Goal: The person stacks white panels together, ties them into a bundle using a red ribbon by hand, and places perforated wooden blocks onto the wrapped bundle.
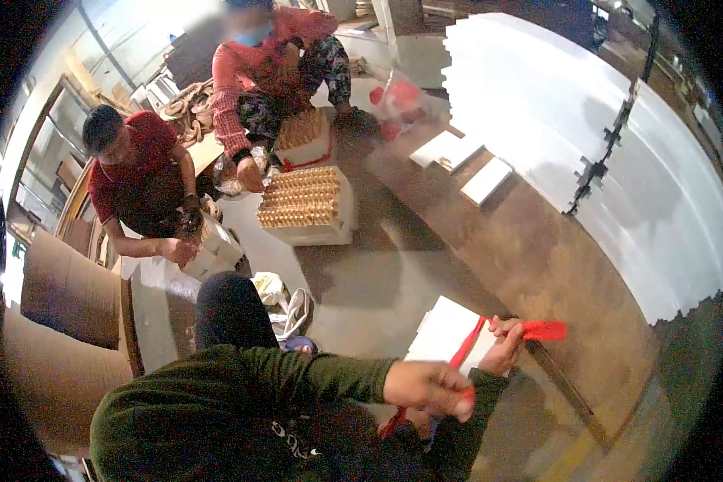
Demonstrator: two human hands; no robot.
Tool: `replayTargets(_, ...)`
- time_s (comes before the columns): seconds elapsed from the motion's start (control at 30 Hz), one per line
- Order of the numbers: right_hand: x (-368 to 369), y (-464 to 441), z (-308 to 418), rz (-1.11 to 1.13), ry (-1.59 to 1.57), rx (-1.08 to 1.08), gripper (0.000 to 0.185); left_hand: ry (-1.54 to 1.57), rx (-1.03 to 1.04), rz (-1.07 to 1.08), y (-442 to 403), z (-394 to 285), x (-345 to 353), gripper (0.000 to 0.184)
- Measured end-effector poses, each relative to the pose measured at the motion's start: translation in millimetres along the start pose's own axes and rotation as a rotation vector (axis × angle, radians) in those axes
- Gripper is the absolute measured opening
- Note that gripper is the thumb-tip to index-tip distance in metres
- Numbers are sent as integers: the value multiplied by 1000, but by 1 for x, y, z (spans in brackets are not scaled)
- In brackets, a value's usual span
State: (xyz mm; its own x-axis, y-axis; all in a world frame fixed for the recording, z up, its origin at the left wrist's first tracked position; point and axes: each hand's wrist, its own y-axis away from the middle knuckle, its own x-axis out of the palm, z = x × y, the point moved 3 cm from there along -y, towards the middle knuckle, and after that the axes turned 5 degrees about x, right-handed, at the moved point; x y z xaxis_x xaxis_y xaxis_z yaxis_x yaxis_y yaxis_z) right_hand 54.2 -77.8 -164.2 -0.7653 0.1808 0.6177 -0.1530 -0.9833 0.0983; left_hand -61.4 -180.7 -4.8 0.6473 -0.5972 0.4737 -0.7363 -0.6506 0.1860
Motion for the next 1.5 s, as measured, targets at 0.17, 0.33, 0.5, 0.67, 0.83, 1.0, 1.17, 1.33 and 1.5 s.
replayTargets(0.17,-8,0,-14,-172,-158,158,34,538,174,-432,-81,35,-71,27)
replayTargets(0.33,25,11,-13,87,163,135,25,374,35,-765,-102,38,-126,28)
replayTargets(0.5,18,13,-36,-35,-107,14,37,300,-7,-994,-124,93,-194,27)
replayTargets(0.67,21,19,-34,-12,76,37,41,-1198,-147,-582,-132,86,-201,32)
replayTargets(0.83,29,23,-24,69,242,-55,42,-1236,-255,-531,-157,112,-223,28)
replayTargets(1.0,28,10,-15,42,361,-125,44,-1159,-278,-604,-173,102,-221,20)
replayTargets(1.17,10,5,-27,-103,294,-68,41,-1163,-308,-648,-193,100,-232,13)
replayTargets(1.33,5,9,-31,120,300,70,40,-1335,-392,-589,-185,74,-217,19)
replayTargets(1.5,20,33,-4,90,310,100,39,-931,-357,-622,-192,85,-218,29)
